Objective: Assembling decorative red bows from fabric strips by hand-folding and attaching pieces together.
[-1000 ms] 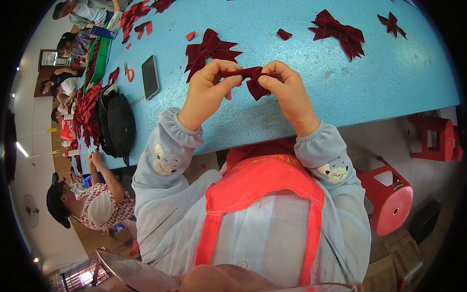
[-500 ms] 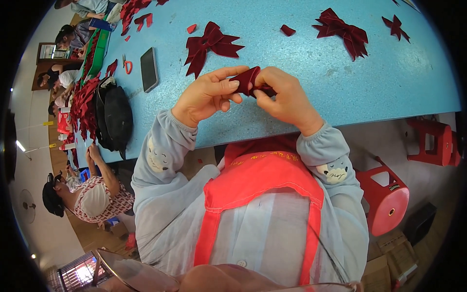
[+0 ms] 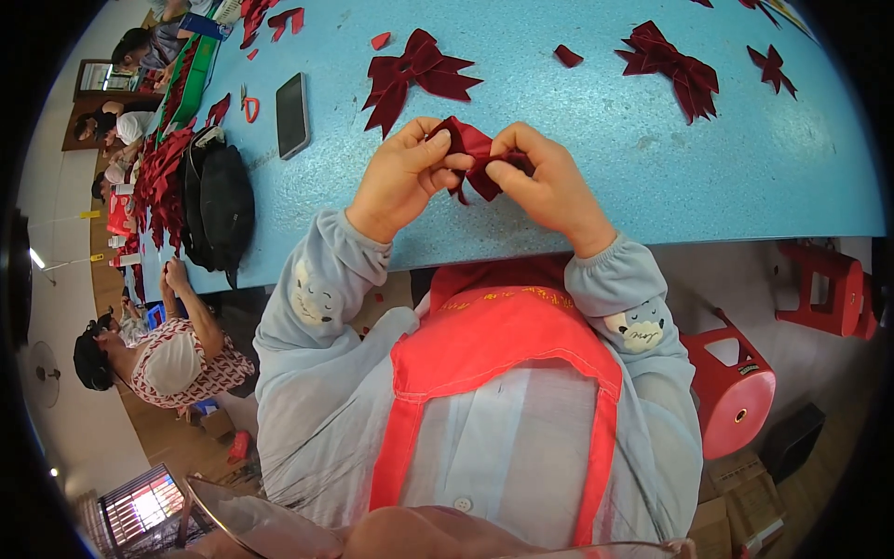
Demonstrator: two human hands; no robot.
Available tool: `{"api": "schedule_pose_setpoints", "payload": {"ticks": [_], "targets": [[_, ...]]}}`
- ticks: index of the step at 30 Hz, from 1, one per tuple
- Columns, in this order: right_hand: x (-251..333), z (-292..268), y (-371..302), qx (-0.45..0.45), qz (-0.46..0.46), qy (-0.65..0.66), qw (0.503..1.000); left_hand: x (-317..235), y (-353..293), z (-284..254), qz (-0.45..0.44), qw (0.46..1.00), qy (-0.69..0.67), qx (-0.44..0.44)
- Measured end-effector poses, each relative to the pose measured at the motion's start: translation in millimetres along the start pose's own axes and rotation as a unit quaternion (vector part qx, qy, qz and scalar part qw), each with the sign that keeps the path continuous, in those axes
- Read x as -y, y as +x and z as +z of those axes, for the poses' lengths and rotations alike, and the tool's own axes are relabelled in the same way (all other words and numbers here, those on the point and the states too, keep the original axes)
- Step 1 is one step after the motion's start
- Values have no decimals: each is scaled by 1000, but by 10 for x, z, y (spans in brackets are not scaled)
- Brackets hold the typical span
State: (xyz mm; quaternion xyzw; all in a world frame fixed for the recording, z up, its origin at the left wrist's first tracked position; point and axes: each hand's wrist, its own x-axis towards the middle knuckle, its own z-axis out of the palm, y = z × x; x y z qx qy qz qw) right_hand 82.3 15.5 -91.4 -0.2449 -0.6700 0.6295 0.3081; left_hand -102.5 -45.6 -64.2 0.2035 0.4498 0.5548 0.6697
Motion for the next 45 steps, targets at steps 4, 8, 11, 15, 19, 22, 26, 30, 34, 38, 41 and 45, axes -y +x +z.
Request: {"api": "schedule_pose_setpoints", "payload": {"ticks": [4,8,11,15,19,22,26,30,34,38,41,45], "targets": [[-130,84,112,-49,17,53,997,74,-56,50,138,980,132,-61],[-96,124,165,-61,75,135,986,145,-68,-8,253,923,283,-66],[-149,174,207,-58,66,99,991,115,-44,-52,473,708,520,-66],[-194,202,247,-13,41,120,992,7,-35,-93,234,920,301,-96],[-188,284,268,12,24,163,986,-32,71,-219,223,925,303,-54],[-245,209,288,17,25,150,988,7,129,-167,217,931,291,-36],[-260,92,293,-25,88,182,979,86,166,-86,222,933,282,-13],[-366,-78,306,-48,135,227,963,151,294,-24,311,876,368,23],[-341,-167,300,-44,159,295,941,138,344,-15,384,785,483,57],[-380,-245,301,-30,180,341,922,117,353,-32,397,748,525,81],[-371,-273,294,-22,189,352,916,142,364,-36,405,733,540,88],[-381,-273,298,-11,190,357,915,145,364,-62,431,693,570,99]]}}
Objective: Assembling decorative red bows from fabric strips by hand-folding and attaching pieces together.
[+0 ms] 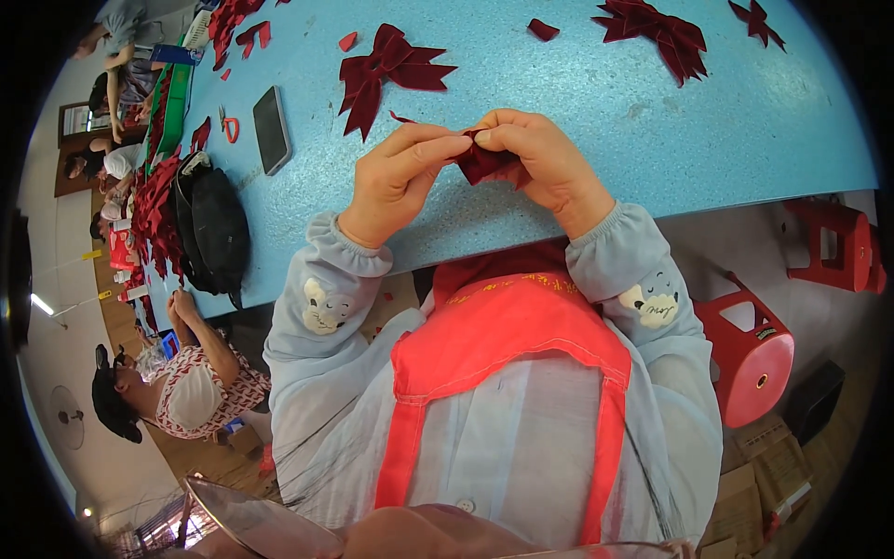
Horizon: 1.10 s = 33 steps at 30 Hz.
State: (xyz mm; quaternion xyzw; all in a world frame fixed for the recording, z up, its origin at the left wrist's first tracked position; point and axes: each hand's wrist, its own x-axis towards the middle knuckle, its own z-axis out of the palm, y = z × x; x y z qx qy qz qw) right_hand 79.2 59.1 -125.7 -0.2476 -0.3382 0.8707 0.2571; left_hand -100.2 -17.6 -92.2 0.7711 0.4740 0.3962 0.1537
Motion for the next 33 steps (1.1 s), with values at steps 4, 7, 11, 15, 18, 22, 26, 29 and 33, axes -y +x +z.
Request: {"api": "schedule_pose_setpoints", "payload": {"ticks": [4,7,11,15,18,22,26,29,33], "targets": [[-24,-17,11,10,0,11,1000,44,28,-35,44,999,13,20],[-34,4,20,4,10,33,999,65,31,-45,66,997,9,28],[-55,73,34,-13,16,37,999,65,-17,1,84,994,76,2],[-143,111,64,-48,-19,-1,999,99,-67,91,64,989,118,-64],[-185,108,61,-67,-21,-9,997,108,-69,121,54,986,114,-109],[-204,147,19,-94,-30,-27,995,161,-47,118,86,988,103,-80],[-251,46,63,-97,-35,-32,994,165,20,92,118,986,106,-46],[-239,19,39,-113,-50,-52,991,124,55,140,113,984,120,-61],[-231,4,-2,-126,-71,-82,986,86,-16,207,104,974,193,-51]]}}
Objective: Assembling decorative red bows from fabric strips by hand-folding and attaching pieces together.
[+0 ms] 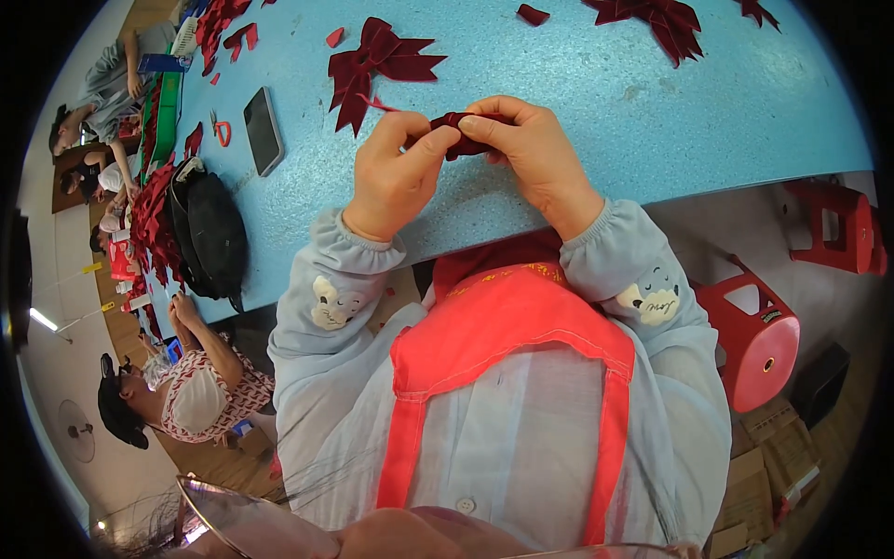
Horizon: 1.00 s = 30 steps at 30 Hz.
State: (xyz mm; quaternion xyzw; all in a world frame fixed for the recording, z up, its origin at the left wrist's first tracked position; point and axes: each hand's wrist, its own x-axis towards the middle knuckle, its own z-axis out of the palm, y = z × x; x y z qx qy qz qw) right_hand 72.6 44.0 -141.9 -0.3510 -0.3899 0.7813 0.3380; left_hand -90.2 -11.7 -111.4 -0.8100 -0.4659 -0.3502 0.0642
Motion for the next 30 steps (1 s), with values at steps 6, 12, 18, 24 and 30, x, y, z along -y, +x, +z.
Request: {"api": "schedule_pose_setpoints", "payload": {"ticks": [6,12,18,24,30], "targets": [[18,-21,-26,-25,-46,-9,999,-76,79,110,-4,999,51,-17],[61,-35,-106,-65,-73,110,989,-251,238,98,-49,998,-8,-50],[72,-25,-192,-63,-83,140,985,-421,265,144,-168,975,-107,-101],[120,-20,-248,-63,-121,39,990,-495,225,145,-235,951,-175,-97],[105,33,-272,-37,-183,-42,982,-378,194,134,-310,918,-217,-116]]}}
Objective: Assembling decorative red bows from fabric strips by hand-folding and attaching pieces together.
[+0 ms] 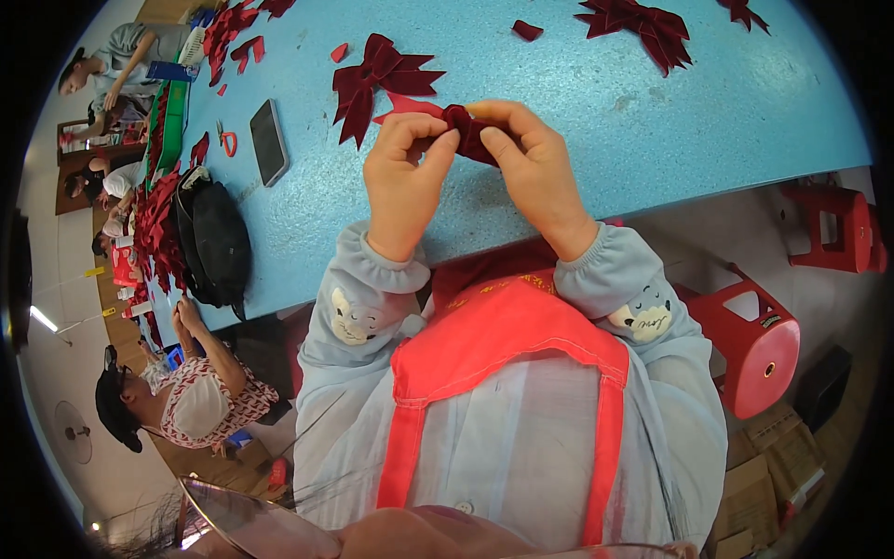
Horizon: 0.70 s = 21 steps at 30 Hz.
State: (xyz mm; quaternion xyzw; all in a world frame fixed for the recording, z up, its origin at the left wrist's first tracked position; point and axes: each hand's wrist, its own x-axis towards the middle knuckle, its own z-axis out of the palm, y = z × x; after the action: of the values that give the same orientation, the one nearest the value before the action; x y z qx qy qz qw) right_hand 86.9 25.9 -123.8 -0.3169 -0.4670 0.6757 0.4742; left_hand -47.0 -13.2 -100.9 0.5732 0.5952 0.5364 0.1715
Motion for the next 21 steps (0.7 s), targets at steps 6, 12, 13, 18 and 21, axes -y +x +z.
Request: {"api": "schedule_pose_setpoints", "payload": {"ticks": [6,12,13,18,21], "targets": [[-95,-37,0,5,-75,-123,990,59,40,-60,-99,994,-35,-1],[-49,25,49,11,-96,-185,978,102,53,-96,-100,994,-38,-7],[-82,11,72,12,-97,-171,980,116,46,-101,-135,986,-95,-5],[-199,-8,118,28,-87,-115,989,151,29,-121,-202,959,-200,7],[-227,22,124,33,-78,-94,992,140,24,-154,-173,973,-152,20]]}}
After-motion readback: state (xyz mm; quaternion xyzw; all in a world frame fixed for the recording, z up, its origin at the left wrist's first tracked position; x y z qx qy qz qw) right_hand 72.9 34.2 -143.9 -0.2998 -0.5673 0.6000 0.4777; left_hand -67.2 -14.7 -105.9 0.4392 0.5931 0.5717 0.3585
